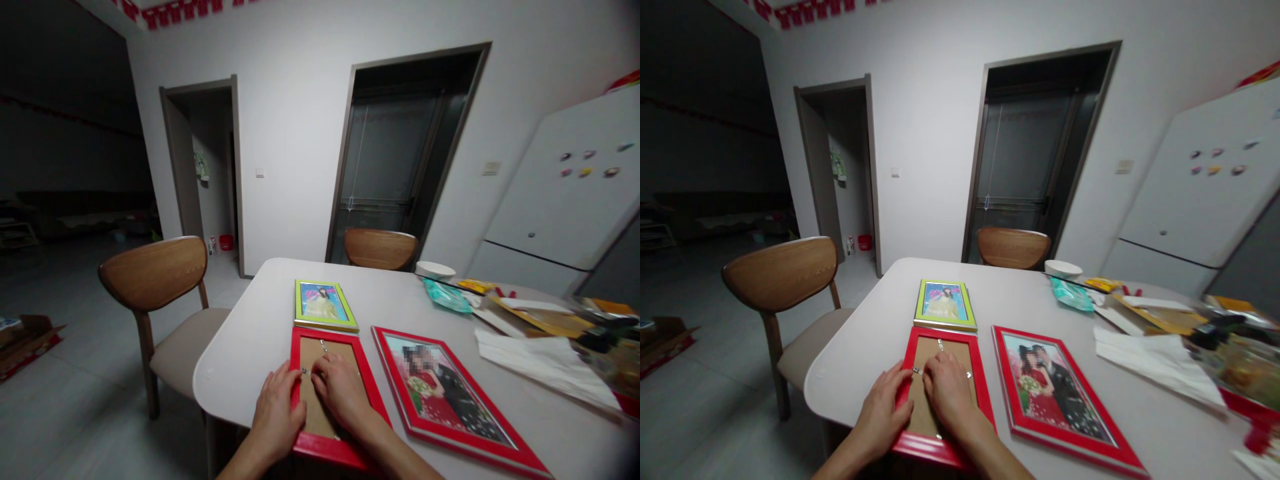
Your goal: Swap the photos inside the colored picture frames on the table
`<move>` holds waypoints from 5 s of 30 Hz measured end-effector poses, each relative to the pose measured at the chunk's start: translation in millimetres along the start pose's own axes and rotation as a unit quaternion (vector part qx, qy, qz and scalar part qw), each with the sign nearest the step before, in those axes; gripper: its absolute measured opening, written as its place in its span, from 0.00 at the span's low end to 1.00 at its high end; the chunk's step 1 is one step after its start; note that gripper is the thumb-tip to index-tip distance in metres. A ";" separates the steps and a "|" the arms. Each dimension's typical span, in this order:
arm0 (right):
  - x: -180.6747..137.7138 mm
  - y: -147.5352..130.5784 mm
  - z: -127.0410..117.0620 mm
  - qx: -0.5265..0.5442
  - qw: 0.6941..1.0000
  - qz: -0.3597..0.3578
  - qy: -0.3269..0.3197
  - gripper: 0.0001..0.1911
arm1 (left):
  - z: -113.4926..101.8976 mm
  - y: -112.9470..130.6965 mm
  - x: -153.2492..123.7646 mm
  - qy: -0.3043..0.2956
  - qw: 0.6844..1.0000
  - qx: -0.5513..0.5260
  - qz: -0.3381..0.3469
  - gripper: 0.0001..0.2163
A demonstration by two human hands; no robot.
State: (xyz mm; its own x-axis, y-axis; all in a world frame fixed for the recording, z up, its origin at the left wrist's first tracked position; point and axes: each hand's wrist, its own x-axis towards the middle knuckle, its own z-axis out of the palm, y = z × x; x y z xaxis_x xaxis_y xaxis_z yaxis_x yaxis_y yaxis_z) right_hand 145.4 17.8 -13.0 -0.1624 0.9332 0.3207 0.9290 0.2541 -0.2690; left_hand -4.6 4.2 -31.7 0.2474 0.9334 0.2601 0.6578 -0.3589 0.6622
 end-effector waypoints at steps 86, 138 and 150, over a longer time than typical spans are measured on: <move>30.2 34.6 1.3 -0.035 0.998 0.035 -0.036 0.14 | -2.7 4.6 0.6 -0.010 0.999 0.043 0.013 0.17; -3.9 10.8 -3.6 0.140 0.988 -0.048 -0.052 0.16 | 2.2 2.0 1.0 0.006 0.998 0.057 0.024 0.18; -7.1 3.6 -6.8 0.132 0.987 -0.069 -0.055 0.15 | 1.1 4.8 0.9 0.004 0.998 0.063 0.021 0.17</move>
State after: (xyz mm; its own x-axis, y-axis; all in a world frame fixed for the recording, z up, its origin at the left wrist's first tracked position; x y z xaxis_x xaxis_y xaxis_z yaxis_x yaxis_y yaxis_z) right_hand 152.2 10.4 -10.0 -0.3304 0.9028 0.2752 0.7784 0.4255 -0.4616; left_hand -0.4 3.4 -29.0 0.2716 0.9170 0.2920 0.7316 -0.3939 0.5564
